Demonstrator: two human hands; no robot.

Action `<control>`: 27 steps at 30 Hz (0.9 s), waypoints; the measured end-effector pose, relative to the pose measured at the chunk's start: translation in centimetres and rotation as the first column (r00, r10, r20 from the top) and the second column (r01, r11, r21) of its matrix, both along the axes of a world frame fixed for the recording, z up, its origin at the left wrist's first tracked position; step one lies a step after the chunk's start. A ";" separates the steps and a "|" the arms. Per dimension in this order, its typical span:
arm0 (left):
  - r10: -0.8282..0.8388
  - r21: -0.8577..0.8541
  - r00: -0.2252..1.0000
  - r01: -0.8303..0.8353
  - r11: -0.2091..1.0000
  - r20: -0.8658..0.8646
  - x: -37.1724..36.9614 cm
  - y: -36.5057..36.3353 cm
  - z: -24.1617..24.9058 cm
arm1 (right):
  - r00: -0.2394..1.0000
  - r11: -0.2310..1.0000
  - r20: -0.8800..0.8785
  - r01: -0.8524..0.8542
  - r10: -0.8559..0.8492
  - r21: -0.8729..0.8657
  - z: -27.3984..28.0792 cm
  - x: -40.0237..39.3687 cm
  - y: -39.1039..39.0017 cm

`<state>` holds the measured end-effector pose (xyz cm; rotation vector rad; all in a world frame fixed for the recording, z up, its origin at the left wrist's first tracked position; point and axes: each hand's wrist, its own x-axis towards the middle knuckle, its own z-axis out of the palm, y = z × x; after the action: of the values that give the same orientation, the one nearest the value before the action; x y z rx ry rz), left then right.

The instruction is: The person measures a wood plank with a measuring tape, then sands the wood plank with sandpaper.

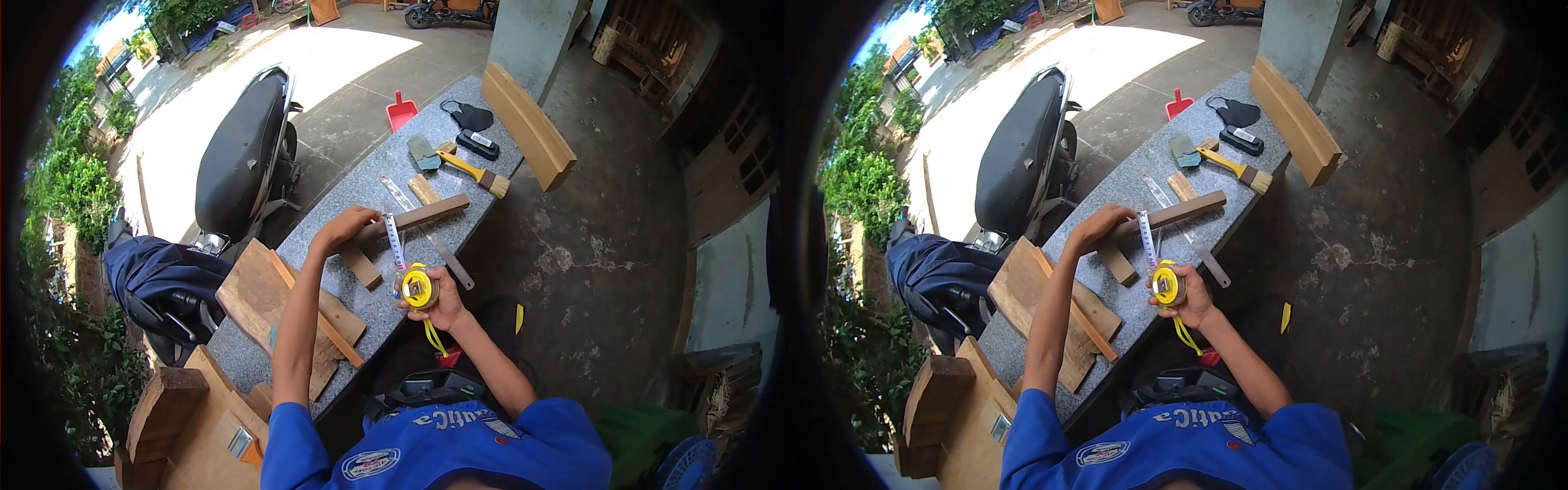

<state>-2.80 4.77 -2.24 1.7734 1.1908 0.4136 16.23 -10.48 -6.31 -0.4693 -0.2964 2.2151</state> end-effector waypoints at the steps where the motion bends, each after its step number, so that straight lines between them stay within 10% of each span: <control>1: -0.069 -0.027 0.997 0.068 0.997 -0.035 -0.3 0.7 -0.7 | 1.000 1.000 -0.007 0.019 -0.019 0.006 0.2 0.4 -0.2; 5: -0.136 -0.081 0.989 0.140 0.987 0.051 -0.3 0.3 -1.2 | 0.997 0.997 0.002 0.079 -0.079 -0.006 0.7 2.0 -0.6; 14: -0.089 0.413 0.987 0.136 0.900 -0.131 0.0 -0.8 -1.3 | 0.994 0.996 0.064 0.085 -0.083 -0.019 -0.3 3.1 -0.5; 27: 0.123 -0.104 0.972 -0.104 0.989 0.198 0.2 -0.7 0.7 | 0.999 0.999 0.027 -0.016 0.018 -0.044 0.3 -0.1 1.2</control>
<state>-2.57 4.12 -1.50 1.5477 1.1494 0.5839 16.18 -9.24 -5.97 -0.5233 -0.2677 2.2370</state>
